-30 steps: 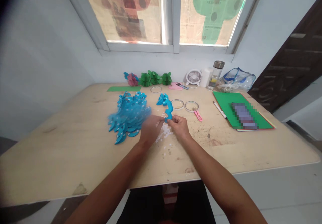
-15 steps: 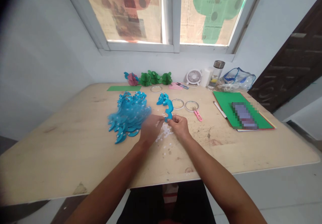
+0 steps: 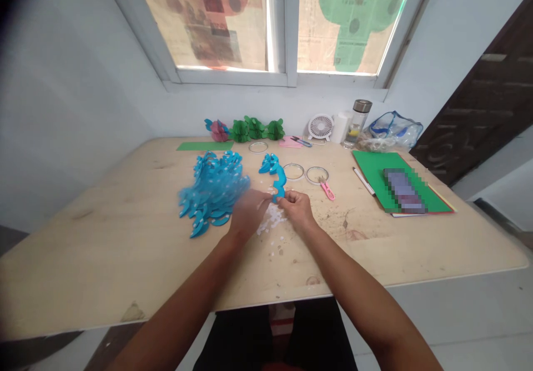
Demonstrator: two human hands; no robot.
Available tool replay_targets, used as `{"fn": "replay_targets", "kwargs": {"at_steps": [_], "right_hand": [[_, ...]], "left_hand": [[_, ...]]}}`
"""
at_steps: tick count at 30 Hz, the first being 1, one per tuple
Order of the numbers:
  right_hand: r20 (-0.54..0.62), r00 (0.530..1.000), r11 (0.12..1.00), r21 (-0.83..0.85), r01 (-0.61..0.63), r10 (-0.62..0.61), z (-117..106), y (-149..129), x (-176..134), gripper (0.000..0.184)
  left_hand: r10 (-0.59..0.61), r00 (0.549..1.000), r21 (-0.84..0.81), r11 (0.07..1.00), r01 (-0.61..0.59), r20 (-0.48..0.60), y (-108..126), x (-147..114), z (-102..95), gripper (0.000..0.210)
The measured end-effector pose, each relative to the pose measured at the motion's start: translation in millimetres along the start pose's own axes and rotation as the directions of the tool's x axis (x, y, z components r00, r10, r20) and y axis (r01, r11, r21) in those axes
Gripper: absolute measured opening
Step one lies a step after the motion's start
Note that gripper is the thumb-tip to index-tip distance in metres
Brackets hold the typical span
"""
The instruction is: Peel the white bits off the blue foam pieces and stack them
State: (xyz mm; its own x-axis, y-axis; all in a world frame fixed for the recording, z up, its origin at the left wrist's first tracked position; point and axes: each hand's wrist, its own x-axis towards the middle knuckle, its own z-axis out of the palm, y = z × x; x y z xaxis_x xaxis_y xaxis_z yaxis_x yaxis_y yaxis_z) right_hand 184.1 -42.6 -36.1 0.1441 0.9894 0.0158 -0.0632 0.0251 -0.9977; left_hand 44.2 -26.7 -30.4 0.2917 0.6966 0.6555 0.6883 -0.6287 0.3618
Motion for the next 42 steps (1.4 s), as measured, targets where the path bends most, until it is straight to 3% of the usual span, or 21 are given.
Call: {"fn": "replay_targets", "kwargs": {"at_steps": [11, 26, 42], "right_hand": [[-0.007, 1.0, 1.0, -0.012, -0.001, 0.0, 2.6, -2.3, -2.1, 0.027], [-0.035, 0.999, 1.0, 0.024, -0.012, 0.013, 1.8, 3.7, 2.4, 0.025], [-0.02, 1.0, 1.0, 0.023, -0.001, 0.001, 4.1, -1.3, -1.1, 0.024]], "left_hand": [[-0.045, 0.994, -0.017, 0.999, 0.047, 0.104, -5.1, 1.5, -0.9, 0.009], [-0.036, 0.999, 0.004, 0.999, 0.036, 0.037, -2.9, 0.7, -0.2, 0.008], [-0.082, 0.988, -0.021, 0.996, 0.086, 0.13, -3.3, 1.4, -2.0, 0.008]]}}
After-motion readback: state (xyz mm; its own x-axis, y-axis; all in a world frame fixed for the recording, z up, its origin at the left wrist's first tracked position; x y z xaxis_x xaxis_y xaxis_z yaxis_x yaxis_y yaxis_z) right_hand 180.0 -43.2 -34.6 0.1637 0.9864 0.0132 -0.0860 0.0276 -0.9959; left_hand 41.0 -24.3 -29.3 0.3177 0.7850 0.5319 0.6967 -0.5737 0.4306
